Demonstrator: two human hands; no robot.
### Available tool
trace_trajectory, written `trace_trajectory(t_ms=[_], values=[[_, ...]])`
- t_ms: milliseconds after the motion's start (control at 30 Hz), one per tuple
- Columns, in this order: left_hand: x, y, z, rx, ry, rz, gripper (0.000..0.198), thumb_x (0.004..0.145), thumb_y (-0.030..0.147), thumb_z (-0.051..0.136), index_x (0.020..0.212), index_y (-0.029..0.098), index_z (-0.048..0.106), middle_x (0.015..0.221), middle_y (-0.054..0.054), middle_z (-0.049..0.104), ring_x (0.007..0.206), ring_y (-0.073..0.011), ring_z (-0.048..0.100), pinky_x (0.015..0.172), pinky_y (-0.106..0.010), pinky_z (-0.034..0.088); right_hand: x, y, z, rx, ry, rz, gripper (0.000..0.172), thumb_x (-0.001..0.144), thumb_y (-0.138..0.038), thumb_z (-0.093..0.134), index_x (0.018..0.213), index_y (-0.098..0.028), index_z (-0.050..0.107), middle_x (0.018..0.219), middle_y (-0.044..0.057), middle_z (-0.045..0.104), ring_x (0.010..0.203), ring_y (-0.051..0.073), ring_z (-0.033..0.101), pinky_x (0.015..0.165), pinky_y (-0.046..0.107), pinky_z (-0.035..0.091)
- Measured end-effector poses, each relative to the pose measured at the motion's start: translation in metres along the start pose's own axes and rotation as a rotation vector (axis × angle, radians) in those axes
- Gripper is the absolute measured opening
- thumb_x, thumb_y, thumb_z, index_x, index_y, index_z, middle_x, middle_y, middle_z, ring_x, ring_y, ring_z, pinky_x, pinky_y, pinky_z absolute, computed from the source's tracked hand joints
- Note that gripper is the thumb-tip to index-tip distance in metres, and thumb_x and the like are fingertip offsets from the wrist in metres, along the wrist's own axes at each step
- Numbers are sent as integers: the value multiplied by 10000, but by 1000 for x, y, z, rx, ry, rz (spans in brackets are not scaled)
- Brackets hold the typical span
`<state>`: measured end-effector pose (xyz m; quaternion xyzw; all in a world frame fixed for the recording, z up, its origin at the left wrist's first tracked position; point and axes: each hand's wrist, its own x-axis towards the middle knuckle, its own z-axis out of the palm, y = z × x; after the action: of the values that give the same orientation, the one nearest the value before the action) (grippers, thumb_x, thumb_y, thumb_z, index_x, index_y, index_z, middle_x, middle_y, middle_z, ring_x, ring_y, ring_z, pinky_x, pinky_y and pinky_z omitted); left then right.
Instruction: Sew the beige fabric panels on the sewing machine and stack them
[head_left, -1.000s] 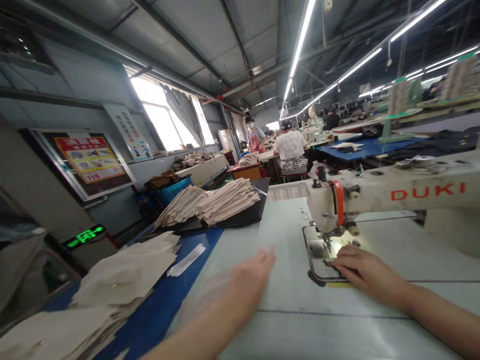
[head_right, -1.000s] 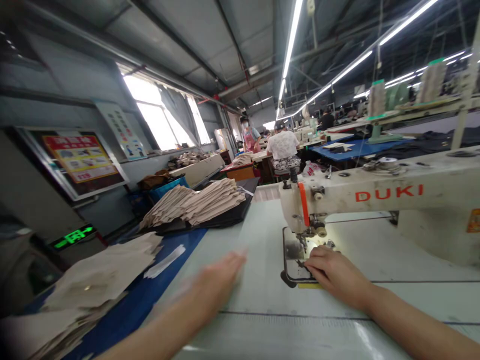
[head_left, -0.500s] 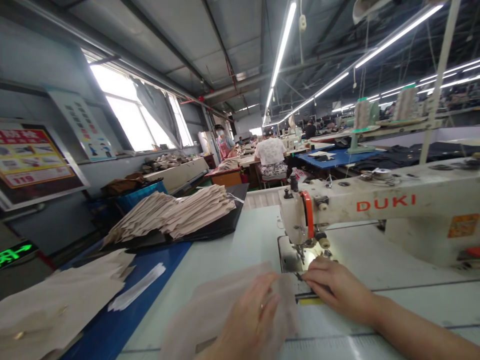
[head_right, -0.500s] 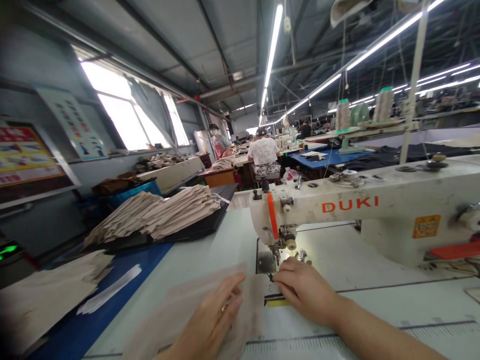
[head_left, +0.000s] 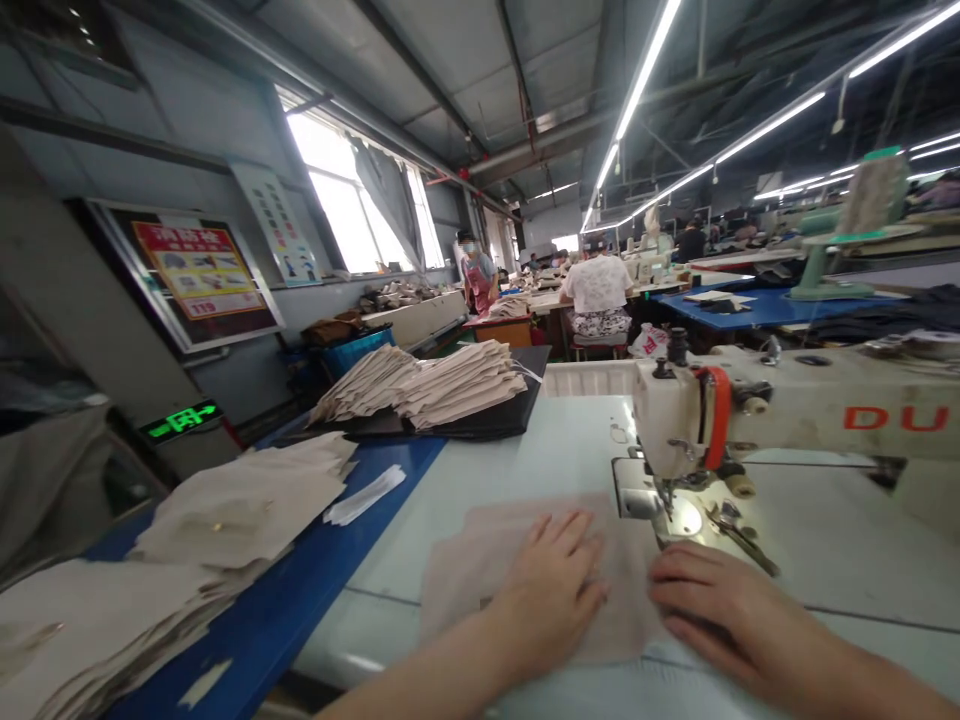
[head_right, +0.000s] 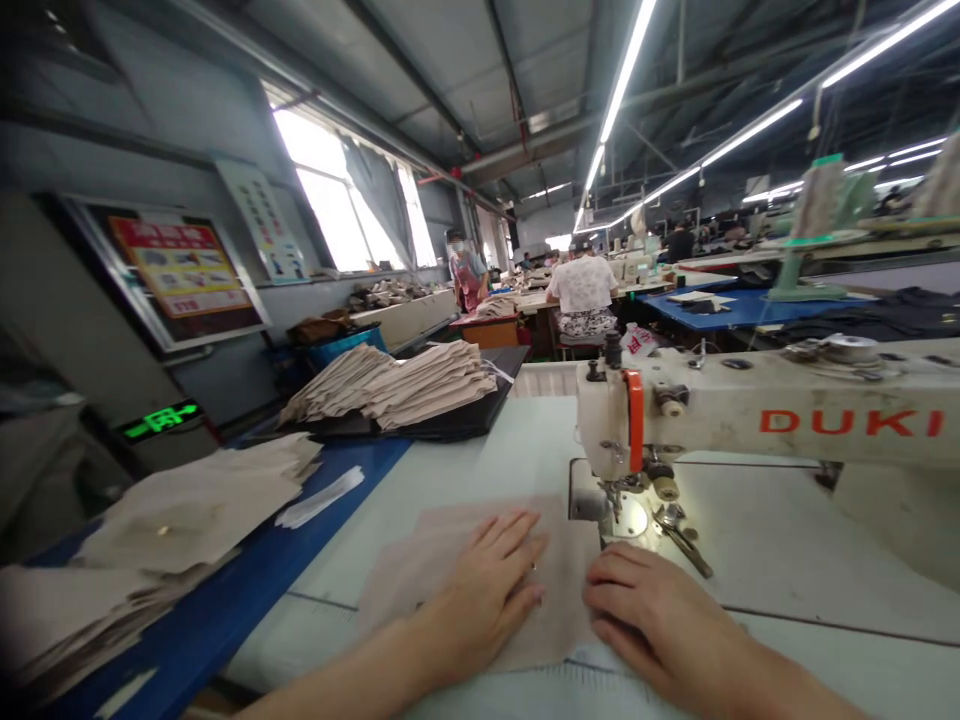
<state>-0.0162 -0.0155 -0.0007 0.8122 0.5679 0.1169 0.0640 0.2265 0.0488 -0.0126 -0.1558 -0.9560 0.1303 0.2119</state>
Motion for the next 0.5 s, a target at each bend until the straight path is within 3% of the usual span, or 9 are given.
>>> trace_trajectory(t_ms=[67, 167, 333, 400, 500], values=[[-13, -23, -7, 48, 117, -7, 370, 983, 288, 491, 1328, 227, 608, 1494, -89, 524, 1383, -230, 471, 1176, -461, 351, -2, 3, 0, -24, 3, -20, 239, 984, -231, 496, 1077, -223, 716, 1037, 84, 714, 995, 217, 645, 918, 343, 521], [-37, -81, -29, 174, 289, -196, 340, 950, 248, 468, 1223, 231, 671, 1338, -62, 662, 1236, -201, 605, 1089, -390, 466, -3, 4, 0, -38, 2, -33, 210, 974, -240, 534, 1075, -247, 718, 1039, 66, 719, 993, 207, 662, 922, 321, 532], [-74, -183, -80, 287, 388, -526, 331, 865, 248, 455, 1047, 156, 715, 1167, -150, 729, 1119, -306, 663, 1013, -475, 502, -2, 5, 0, -31, 14, -21, 183, 971, -252, 549, 1041, -256, 718, 1027, 57, 725, 960, 193, 675, 881, 285, 555], [-85, -206, -88, 297, 371, -613, 292, 821, 236, 471, 933, 161, 731, 1041, -148, 760, 999, -309, 704, 934, -443, 542, -3, 6, 1, -35, 21, -20, 186, 967, -249, 556, 1057, -262, 718, 1012, 55, 726, 952, 189, 678, 870, 277, 560], [-94, -220, -86, 288, 347, -662, 293, 828, 239, 458, 846, 167, 741, 979, -140, 768, 934, -293, 721, 894, -394, 554, -4, 8, 3, -51, 35, -13, 196, 961, -256, 569, 1086, -275, 718, 993, 46, 729, 951, 187, 683, 868, 269, 567]])
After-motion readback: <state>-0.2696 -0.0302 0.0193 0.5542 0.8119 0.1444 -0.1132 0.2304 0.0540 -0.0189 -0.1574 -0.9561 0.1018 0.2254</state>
